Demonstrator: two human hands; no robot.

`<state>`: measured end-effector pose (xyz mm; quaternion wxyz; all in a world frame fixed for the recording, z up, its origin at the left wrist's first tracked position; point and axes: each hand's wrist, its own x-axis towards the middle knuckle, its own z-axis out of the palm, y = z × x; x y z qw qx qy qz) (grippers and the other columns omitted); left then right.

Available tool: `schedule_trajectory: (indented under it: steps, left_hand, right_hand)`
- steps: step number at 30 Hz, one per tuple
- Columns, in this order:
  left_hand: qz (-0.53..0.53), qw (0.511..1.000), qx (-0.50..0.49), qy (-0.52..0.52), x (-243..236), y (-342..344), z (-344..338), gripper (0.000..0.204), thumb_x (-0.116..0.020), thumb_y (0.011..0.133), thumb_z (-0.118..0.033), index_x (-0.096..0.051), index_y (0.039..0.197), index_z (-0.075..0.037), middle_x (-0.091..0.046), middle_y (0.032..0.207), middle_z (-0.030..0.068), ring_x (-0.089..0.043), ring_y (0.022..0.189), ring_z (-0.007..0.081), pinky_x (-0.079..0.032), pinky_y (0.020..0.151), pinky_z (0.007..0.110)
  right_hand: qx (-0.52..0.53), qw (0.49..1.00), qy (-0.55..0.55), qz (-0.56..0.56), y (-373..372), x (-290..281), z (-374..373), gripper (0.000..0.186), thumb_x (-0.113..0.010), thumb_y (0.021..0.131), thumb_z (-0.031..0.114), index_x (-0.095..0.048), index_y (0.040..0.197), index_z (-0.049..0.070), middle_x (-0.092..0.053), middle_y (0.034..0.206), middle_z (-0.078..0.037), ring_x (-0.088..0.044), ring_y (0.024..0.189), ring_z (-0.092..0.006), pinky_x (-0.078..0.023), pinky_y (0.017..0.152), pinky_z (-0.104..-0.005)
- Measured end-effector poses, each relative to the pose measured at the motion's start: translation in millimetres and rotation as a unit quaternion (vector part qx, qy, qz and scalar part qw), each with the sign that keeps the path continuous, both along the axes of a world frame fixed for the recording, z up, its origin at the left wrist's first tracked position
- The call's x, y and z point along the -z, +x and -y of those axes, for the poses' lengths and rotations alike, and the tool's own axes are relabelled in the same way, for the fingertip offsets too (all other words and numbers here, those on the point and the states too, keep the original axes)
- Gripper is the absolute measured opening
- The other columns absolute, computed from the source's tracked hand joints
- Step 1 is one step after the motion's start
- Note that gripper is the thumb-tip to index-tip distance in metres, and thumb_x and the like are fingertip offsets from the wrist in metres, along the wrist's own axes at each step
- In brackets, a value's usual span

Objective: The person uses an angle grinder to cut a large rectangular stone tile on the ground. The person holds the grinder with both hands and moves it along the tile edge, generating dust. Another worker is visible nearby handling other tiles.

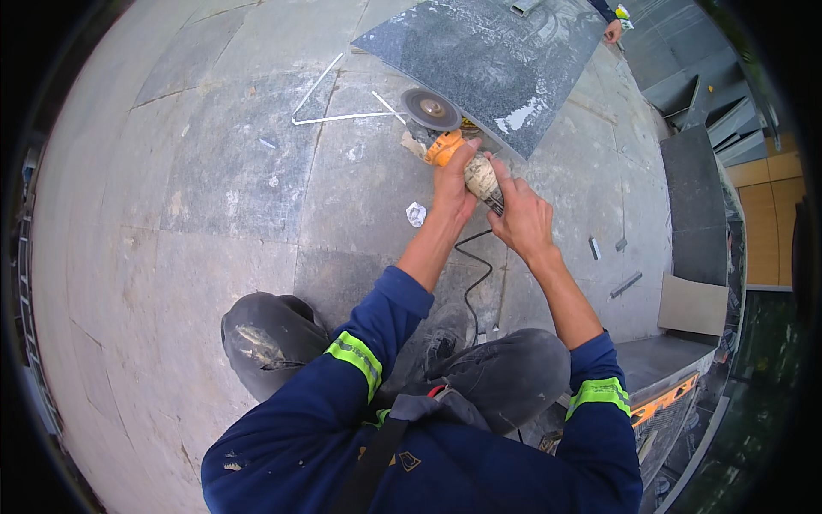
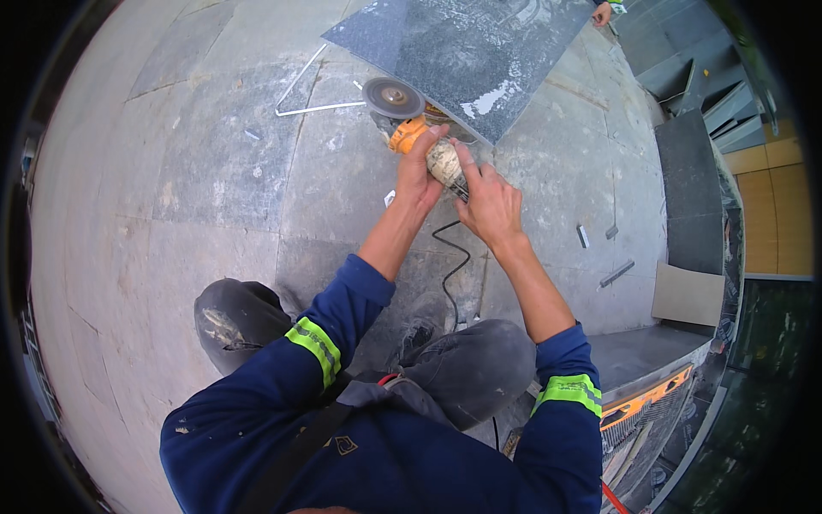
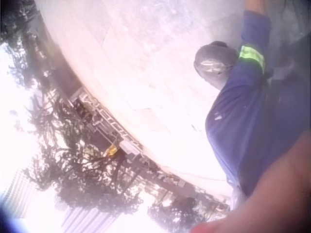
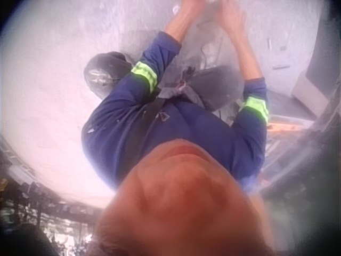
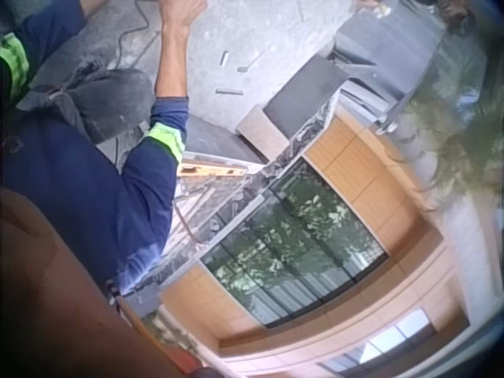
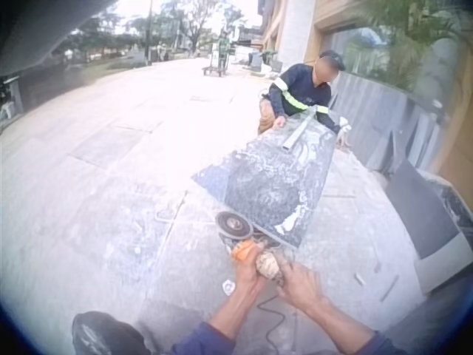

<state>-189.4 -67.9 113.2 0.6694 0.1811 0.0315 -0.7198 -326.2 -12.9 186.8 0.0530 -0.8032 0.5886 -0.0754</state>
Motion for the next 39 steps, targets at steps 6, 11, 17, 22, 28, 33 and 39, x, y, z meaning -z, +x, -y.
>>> schedule_trajectory:
  steps: [6, 11, 17, 22, 28, 33, 39]
  left_hand:
    - [0.032, 0.999, -0.003, -0.021, 11.2, -2.8, -1.2, 0.041, -0.081, 0.101, -0.020, -0.062, 0.133, -0.003, -0.073, 0.123, 0.0104, -0.074, 0.106, 0.0237, -0.064, 0.094, 0.043]
    - [0.020, 0.998, -0.030, -0.057, 5.1, -8.2, -10.1, 0.044, -0.079, 0.102, -0.018, -0.056, 0.137, -0.004, -0.069, 0.131, 0.0130, -0.072, 0.115, 0.0268, -0.064, 0.099, 0.044]
    - [0.033, 0.998, -0.024, -0.043, 7.4, -5.2, -0.4, 0.040, -0.078, 0.100, -0.017, -0.056, 0.133, -0.005, -0.071, 0.129, 0.0150, -0.073, 0.114, 0.0270, -0.064, 0.099, 0.044]
    - [0.033, 0.998, -0.021, -0.047, 14.4, -2.7, 6.5, 0.039, -0.078, 0.100, -0.019, -0.059, 0.131, -0.005, -0.073, 0.123, 0.0152, -0.074, 0.115, 0.0279, -0.064, 0.101, 0.045]
    - [0.012, 0.999, 0.013, -0.029, 14.3, 2.7, 12.5, 0.035, -0.079, 0.100, -0.019, -0.061, 0.126, -0.005, -0.074, 0.117, 0.0147, -0.075, 0.113, 0.0283, -0.064, 0.101, 0.045]
    - [0.024, 0.999, 0.002, -0.041, 18.0, 5.6, 18.6, 0.032, -0.078, 0.098, -0.017, -0.062, 0.123, -0.004, -0.075, 0.113, 0.0134, -0.076, 0.107, 0.0263, -0.066, 0.095, 0.043]
    - [0.042, 0.999, -0.009, -0.023, 14.5, 9.4, 22.9, 0.027, -0.078, 0.095, -0.013, -0.065, 0.117, -0.003, -0.075, 0.105, 0.0127, -0.077, 0.097, 0.0246, -0.067, 0.090, 0.042]
  right_hand:
    - [0.004, 1.000, 0.013, -0.023, 2.8, -7.6, -1.1, 0.111, -0.088, 0.077, 0.015, -0.034, 0.171, 0.035, -0.070, 0.105, -0.018, -0.075, 0.092, -0.0439, -0.060, 0.077, -0.0577]
    - [0.016, 0.998, 0.029, -0.046, 2.2, -15.4, 1.6, 0.108, -0.090, 0.079, 0.017, -0.035, 0.170, 0.033, -0.070, 0.107, -0.018, -0.077, 0.095, -0.0436, -0.062, 0.079, -0.0572]
    - [0.025, 0.998, 0.040, -0.039, 8.6, -15.8, 7.4, 0.103, -0.088, 0.079, 0.018, -0.038, 0.168, 0.032, -0.072, 0.110, -0.020, -0.076, 0.095, -0.0465, -0.061, 0.081, -0.0588]
    - [0.024, 0.998, 0.035, -0.045, 10.3, -12.1, 11.3, 0.100, -0.088, 0.080, 0.019, -0.040, 0.166, 0.030, -0.073, 0.113, -0.021, -0.076, 0.096, -0.0472, -0.061, 0.082, -0.0591]
    - [0.035, 0.998, 0.033, -0.040, 13.9, -10.1, 12.7, 0.096, -0.087, 0.080, 0.019, -0.042, 0.164, 0.029, -0.074, 0.116, -0.021, -0.076, 0.100, -0.0479, -0.061, 0.084, -0.0596]
    - [0.039, 0.997, 0.051, -0.036, 19.2, -17.1, 14.6, 0.096, -0.087, 0.080, 0.017, -0.042, 0.164, 0.026, -0.074, 0.116, -0.023, -0.076, 0.100, -0.0486, -0.060, 0.085, -0.0599]
    - [0.029, 0.998, 0.051, -0.021, 21.9, -17.6, 18.6, 0.095, -0.085, 0.079, 0.018, -0.042, 0.163, 0.025, -0.075, 0.109, -0.025, -0.075, 0.098, -0.0509, -0.060, 0.085, -0.0609]
